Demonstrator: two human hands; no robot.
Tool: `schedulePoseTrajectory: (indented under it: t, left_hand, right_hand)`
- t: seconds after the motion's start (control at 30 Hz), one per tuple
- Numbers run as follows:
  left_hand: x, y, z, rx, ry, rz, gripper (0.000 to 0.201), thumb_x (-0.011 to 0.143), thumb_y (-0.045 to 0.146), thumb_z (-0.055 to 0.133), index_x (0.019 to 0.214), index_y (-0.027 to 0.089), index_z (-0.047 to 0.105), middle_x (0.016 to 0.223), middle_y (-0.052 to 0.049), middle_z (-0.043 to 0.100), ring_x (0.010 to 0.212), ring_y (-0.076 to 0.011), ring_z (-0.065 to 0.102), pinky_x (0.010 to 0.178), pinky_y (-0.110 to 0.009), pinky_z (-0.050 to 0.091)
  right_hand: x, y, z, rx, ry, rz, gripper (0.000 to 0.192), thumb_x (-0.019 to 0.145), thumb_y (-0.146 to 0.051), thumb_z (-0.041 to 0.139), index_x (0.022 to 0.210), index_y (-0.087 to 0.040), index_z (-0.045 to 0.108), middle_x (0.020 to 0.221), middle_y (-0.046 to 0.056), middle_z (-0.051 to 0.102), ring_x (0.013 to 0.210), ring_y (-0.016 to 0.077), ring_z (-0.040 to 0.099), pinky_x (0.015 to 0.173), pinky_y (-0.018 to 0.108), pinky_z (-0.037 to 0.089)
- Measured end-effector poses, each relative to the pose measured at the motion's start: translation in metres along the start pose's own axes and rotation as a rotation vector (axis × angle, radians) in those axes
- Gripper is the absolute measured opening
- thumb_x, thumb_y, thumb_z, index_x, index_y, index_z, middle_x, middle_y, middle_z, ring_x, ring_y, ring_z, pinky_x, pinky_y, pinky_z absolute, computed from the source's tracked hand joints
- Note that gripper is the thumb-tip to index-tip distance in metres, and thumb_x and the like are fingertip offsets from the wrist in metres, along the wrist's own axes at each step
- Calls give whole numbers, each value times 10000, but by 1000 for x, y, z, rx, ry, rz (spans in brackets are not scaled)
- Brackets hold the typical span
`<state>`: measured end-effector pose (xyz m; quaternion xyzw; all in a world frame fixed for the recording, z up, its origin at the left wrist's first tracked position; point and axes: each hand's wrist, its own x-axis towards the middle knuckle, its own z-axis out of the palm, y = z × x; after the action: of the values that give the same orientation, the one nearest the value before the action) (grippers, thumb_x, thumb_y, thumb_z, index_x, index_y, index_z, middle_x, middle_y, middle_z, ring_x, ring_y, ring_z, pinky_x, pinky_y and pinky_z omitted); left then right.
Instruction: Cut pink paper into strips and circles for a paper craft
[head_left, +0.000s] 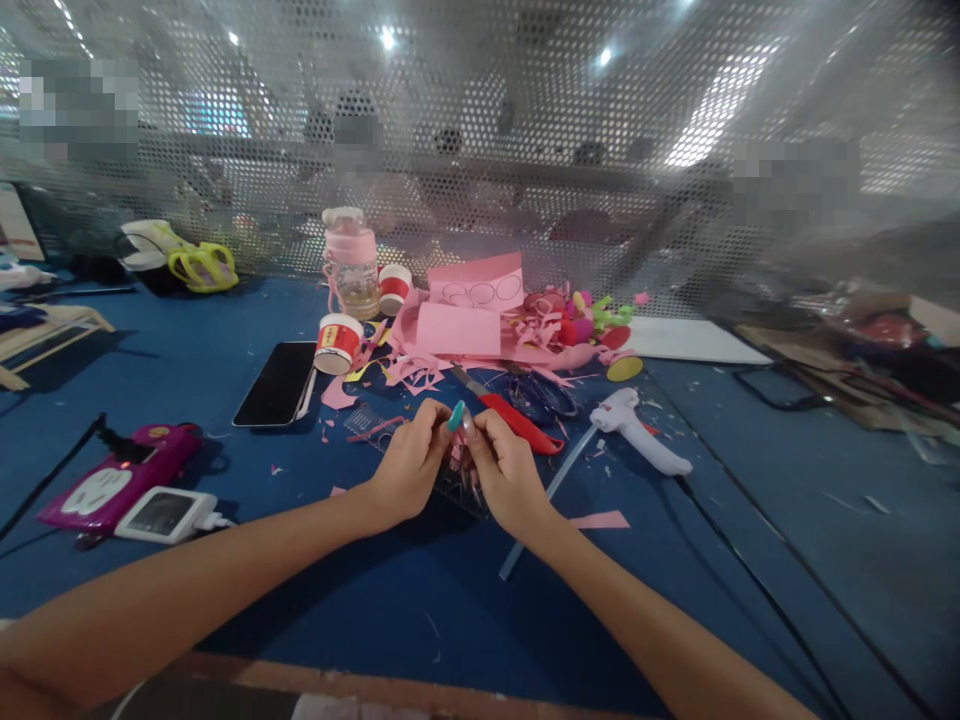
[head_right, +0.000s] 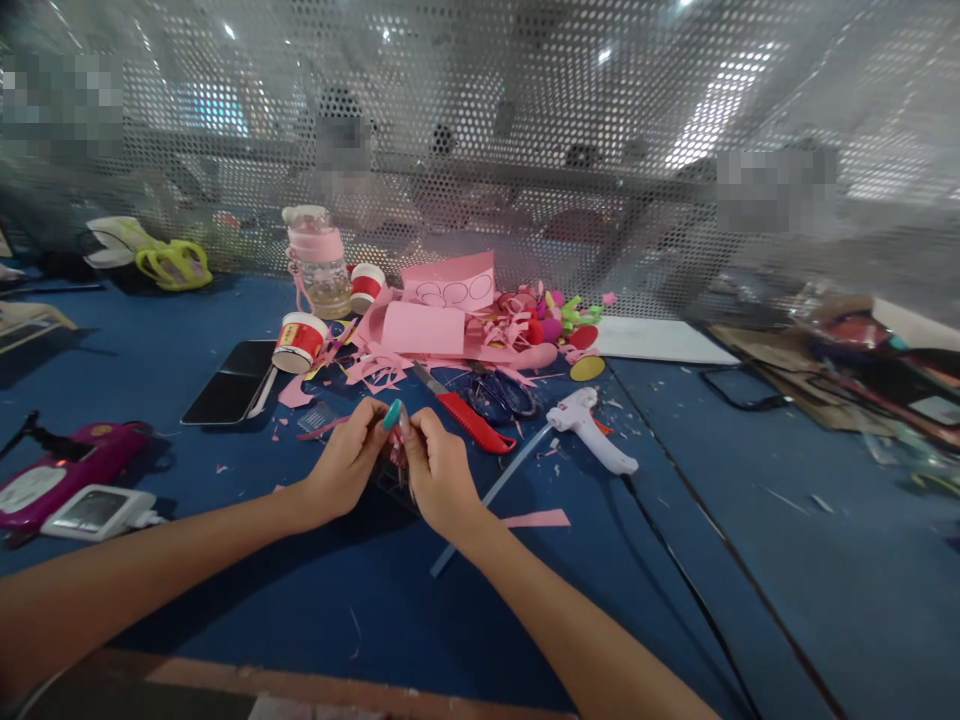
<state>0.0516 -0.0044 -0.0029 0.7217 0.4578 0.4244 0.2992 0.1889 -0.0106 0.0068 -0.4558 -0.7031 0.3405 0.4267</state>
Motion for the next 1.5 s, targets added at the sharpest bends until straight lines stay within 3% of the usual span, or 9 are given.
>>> schedulePoseTrajectory:
  t: [0.17,0.4,0.5,0.67,0.9,1.13,1.3,1.5]
  left_hand:
    - [1,0,-2,-117,-59,7,190,908,340,379,870,180,473,649,25,554,541,-106,544,533,-225,436]
    - [3,-1,2,-495,-23,-125,173,830,318,538,923,173,548,668,19,614,560,-113,612,543,-224,528]
    - [5,-3,4,-591,0,-184,190,800,313,573,922,168,567,668,19,625,551,-117,622,530,-233,545]
    - [8,-1,2,-652,14,-249,208,758,317,613,888,156,595,650,19,640,526,-112,627,518,-222,542]
    - [10,3,1,-662,-39,-288,252,781,402,565,811,152,572,628,17,644,503,-113,628,481,-208,510]
    - [9,2,0,-593,-34,-245,217,786,366,579,811,152,558,585,31,596,510,-97,595,477,-195,480]
    - [9,4,0,-509,-10,-227,153,806,306,554,796,154,552,562,31,592,478,-85,562,410,-170,424]
    - [7,4,-2,-502,23,-170,108,796,227,558,882,160,556,614,35,599,518,-93,595,451,-184,469]
  right_hand:
    - [3,1,-4,49,-53,24,259,895,-373,410,702,-203,439,475,-52,483,387,90,462,411,209,373]
    - [6,6,-2,284,22,142,353,855,-530,393,706,-211,413,432,-94,395,285,58,320,276,180,256]
    - [6,7,-3,239,32,112,336,876,-513,364,735,-212,417,460,-91,388,302,62,333,291,184,277]
    - [6,6,-6,-30,85,26,261,904,-404,371,748,-207,440,476,-64,418,398,105,436,410,225,348]
    - [5,4,-7,-206,134,-47,186,890,-291,384,731,-205,424,576,-12,519,530,144,528,518,261,383]
    - [4,3,-7,-307,133,-84,157,884,-263,376,746,-203,420,585,-8,504,505,135,478,508,260,349]
    - [3,3,-6,-296,123,-87,162,894,-267,359,757,-206,420,557,-26,459,487,132,451,504,257,333]
    - [1,4,-6,-211,89,-56,188,914,-302,326,760,-214,391,547,-36,432,487,134,447,506,259,333]
